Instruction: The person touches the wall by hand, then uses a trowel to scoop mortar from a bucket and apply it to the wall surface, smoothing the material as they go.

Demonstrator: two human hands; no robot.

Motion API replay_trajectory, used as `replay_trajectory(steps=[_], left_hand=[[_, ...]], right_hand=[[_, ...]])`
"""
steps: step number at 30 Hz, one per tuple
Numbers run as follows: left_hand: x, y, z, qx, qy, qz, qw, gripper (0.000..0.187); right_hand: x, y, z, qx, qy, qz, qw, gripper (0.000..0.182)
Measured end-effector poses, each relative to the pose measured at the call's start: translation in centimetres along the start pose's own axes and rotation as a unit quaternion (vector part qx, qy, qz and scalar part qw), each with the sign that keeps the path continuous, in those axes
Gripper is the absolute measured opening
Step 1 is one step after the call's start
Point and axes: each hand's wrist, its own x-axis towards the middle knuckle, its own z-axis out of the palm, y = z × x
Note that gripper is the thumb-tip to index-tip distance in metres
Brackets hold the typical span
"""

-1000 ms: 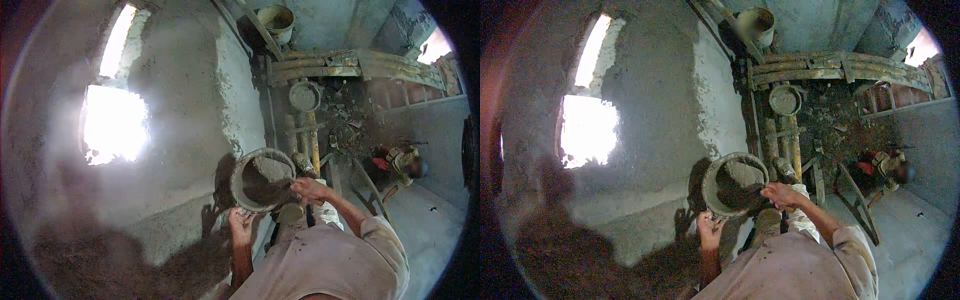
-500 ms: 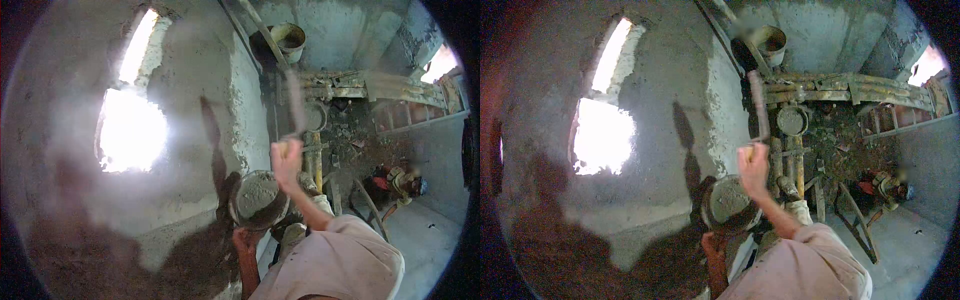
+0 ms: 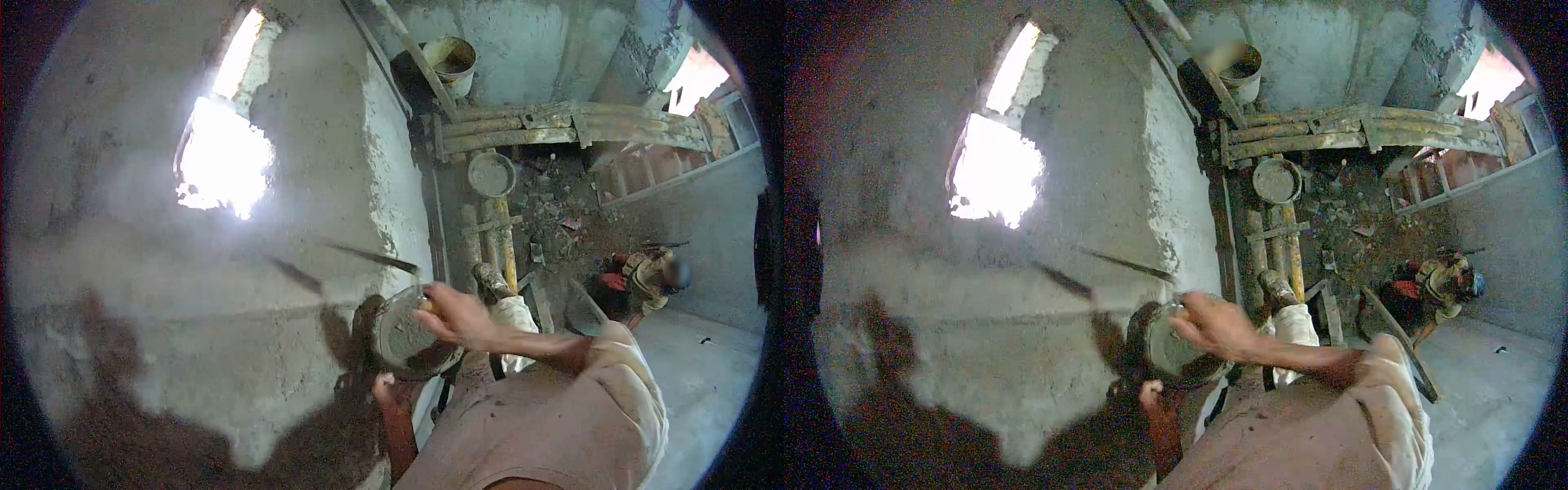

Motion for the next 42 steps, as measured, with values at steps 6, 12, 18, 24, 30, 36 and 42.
replay_trajectory(steps=[6, 12, 18, 24, 30, 36, 42], left_hand=[[-2.4, 1.1, 2.5, -0.036, 0.006, -0.057, 0.998, 0.022], [-1.9, 1.5, 3.0, -0.010, -0.052, -0.049, 0.997, 0.019], [-0.5, 2.1, 3.5, 0.000, -0.033, -0.050, 0.998, 0.017], [1.8, 2.0, 3.4, -0.035, -0.021, -0.069, 0.997, 0.022], [1.3, 2.8, 4.4, -0.041, -0.037, -0.045, 0.997, 0.024], [-1.1, 5.1, 9.8, 0.099, 0.091, 0.002, 0.991, 0.020], [2.6, 2.1, 8.4, -0.163, 0.122, -0.086, 0.975, 0.034]], right_hand=[[-9.3, 15.0, 5.2, -0.312, -0.193, 0.062, 0.928, 0.040], [-5.5, 23.1, 11.6, -0.203, -0.224, -0.064, 0.951, 0.024], [-7.7, 15.4, 4.6, 0.234, -0.228, 0.298, 0.897, 0.046], [-6.9, 11.9, 0.6, 0.466, -0.074, 0.248, 0.846, 0.040], [0.3, 7.7, -7.2, 0.428, 0.315, 0.033, 0.846, 0.027], [16.7, 12.1, -7.1, 0.093, 0.583, 0.051, 0.806, 0.028], [30.6, -1.9, 6.9, 0.306, 0.199, 0.014, 0.931, 0.046]])
